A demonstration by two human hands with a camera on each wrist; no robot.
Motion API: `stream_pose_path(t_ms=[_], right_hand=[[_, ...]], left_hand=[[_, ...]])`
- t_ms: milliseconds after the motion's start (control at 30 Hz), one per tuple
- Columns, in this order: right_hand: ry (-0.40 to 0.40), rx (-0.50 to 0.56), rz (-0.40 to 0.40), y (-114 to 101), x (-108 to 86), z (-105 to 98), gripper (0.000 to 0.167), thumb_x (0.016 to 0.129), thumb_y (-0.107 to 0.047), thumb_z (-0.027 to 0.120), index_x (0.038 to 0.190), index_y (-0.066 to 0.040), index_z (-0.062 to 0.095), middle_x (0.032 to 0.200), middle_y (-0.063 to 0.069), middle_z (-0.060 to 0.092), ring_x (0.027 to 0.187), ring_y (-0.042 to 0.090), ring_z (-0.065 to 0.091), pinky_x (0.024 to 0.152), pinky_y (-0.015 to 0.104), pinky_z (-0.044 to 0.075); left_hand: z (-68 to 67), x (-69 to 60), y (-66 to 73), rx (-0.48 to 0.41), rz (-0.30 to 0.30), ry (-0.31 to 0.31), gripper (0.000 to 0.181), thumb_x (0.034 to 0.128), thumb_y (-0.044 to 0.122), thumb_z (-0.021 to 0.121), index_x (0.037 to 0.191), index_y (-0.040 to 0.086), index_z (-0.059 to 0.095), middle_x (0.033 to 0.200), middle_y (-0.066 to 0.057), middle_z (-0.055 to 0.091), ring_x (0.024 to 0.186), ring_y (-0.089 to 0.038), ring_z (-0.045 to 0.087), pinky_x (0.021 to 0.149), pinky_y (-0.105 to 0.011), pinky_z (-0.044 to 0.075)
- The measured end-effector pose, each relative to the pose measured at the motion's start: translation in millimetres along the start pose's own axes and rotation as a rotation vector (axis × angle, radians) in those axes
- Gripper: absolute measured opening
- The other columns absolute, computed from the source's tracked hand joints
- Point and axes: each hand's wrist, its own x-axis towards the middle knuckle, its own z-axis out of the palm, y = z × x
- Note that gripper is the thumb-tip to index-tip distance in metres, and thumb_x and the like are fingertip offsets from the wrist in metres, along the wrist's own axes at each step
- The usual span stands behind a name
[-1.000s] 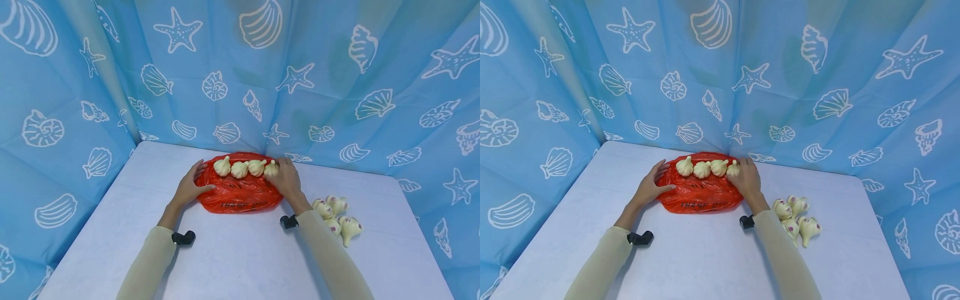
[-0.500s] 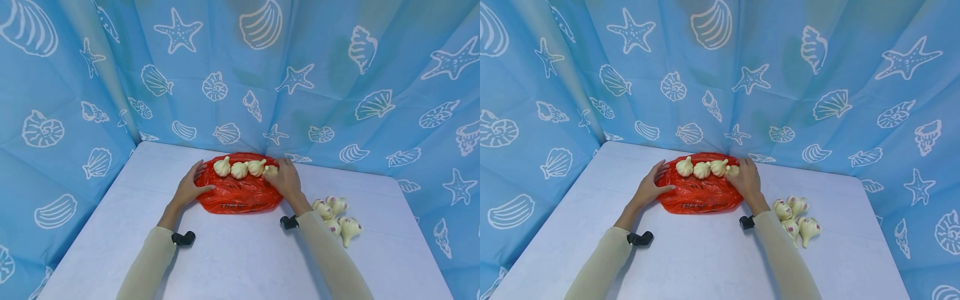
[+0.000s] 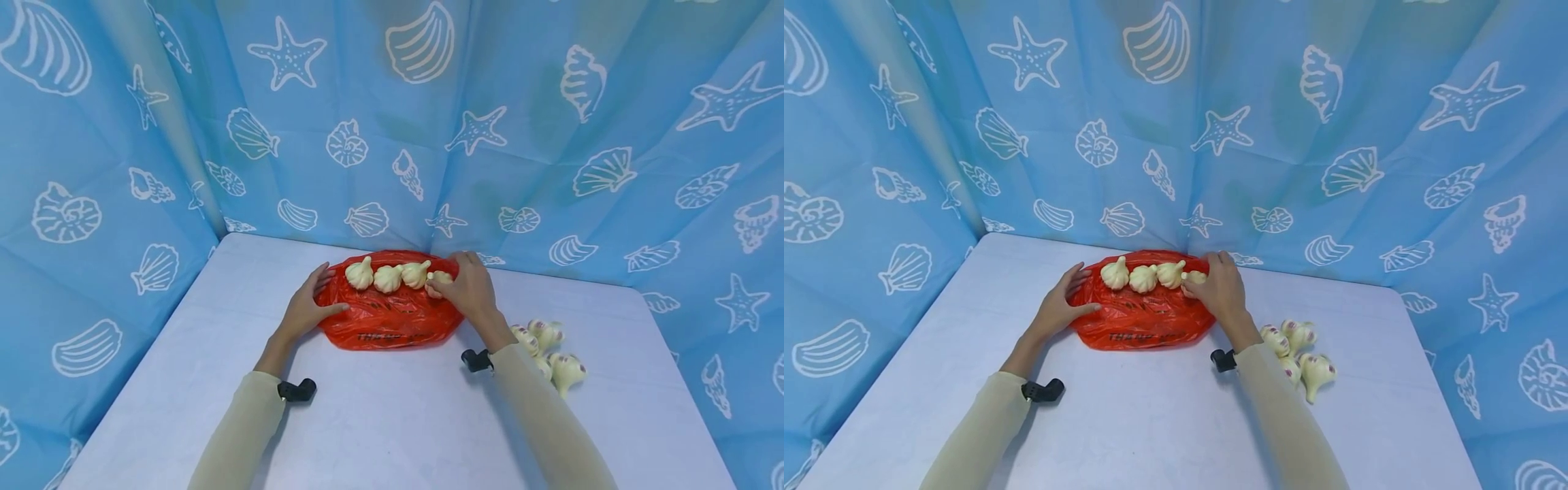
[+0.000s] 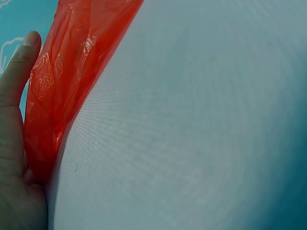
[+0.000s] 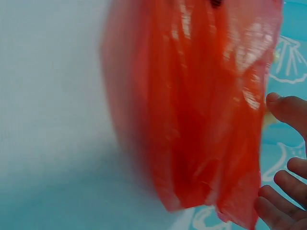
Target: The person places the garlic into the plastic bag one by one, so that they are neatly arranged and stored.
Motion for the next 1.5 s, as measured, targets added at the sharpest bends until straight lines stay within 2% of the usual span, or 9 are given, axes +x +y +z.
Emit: stream_pose_path(t_ms=[167,367,700,933,1167,1400,1500], right_hand=[[0.023,-0.002,-0.008,1,-1.3,-12,0.066,0.075,-0.037,0.084,0.125,-0.004,0.058,0.125,0.014,0.055,0.110,0.031,0.053,0.082,0.048,0.056],[0.054,-0.002,0.000,12,-3.7,-29,0.067,0.073,-0.033,0.086,0.126,-0.004,0.057,0.126,0.013,0.054,0.111,0.031,0.053,0.081,0.048,0.056],[0.081,-0.049,0.050,47,-10.6,-56,0.067,0.074,-0.030,0.086,0.128,-0.005,0.056,0.124,0.015,0.054,0.107,0.032,0.054,0.080,0.050,0.056],[0.081,-0.074,0.077,69,-21.7,-71,0.068,0.076,-0.034,0.084,0.130,-0.004,0.054,0.125,0.016,0.055,0.110,0.034,0.054,0.084,0.051,0.055],[0.084,-0.106,0.098,85,-33.6,-85,0.063,0.078,-0.035,0.082,0.126,-0.002,0.056,0.121,0.019,0.058,0.109,0.037,0.053,0.086,0.054,0.052],[0.089,-0.116,0.050,96,-46.3,-104,0.056,0.080,-0.030,0.081,0.120,0.001,0.058,0.117,0.023,0.060,0.106,0.039,0.055,0.086,0.056,0.051],[0.035,-0.111,0.022,101,-51.7,-110,0.054,0.080,-0.027,0.081,0.120,0.001,0.057,0.118,0.022,0.058,0.106,0.040,0.055,0.086,0.057,0.051]], left_hand=[[0.3,-0.5,-1.3,-0.006,-0.011,-0.006,0.105,0.0700,0.044,0.086,0.154,0.024,0.026,0.148,-0.001,0.043,0.137,-0.026,0.038,0.100,-0.050,0.045],[1.1,-1.4,-1.9,-0.007,-0.015,-0.007,0.106,0.0686,0.047,0.086,0.154,0.024,0.026,0.148,-0.001,0.043,0.137,-0.026,0.038,0.099,-0.050,0.046],[1.9,0.9,-4.8,0.000,-0.001,-0.003,0.105,0.0696,0.046,0.085,0.154,0.027,0.026,0.148,-0.001,0.043,0.137,-0.026,0.039,0.101,-0.050,0.045],[1.0,0.2,-2.2,0.005,-0.015,-0.006,0.106,0.0695,0.047,0.085,0.154,0.025,0.026,0.148,-0.002,0.043,0.137,-0.026,0.038,0.101,-0.051,0.044],[0.4,-1.8,-0.7,0.009,-0.013,-0.010,0.105,0.0705,0.046,0.085,0.154,0.024,0.026,0.148,-0.002,0.042,0.138,-0.026,0.037,0.102,-0.050,0.043],[-0.8,-2.7,2.5,0.003,-0.011,-0.010,0.104,0.0709,0.046,0.085,0.154,0.027,0.025,0.148,-0.002,0.042,0.138,-0.026,0.037,0.103,-0.050,0.043],[-0.7,-2.1,2.1,0.003,-0.009,-0.014,0.104,0.0710,0.046,0.084,0.154,0.029,0.025,0.148,-0.001,0.042,0.138,-0.025,0.037,0.103,-0.050,0.042]])
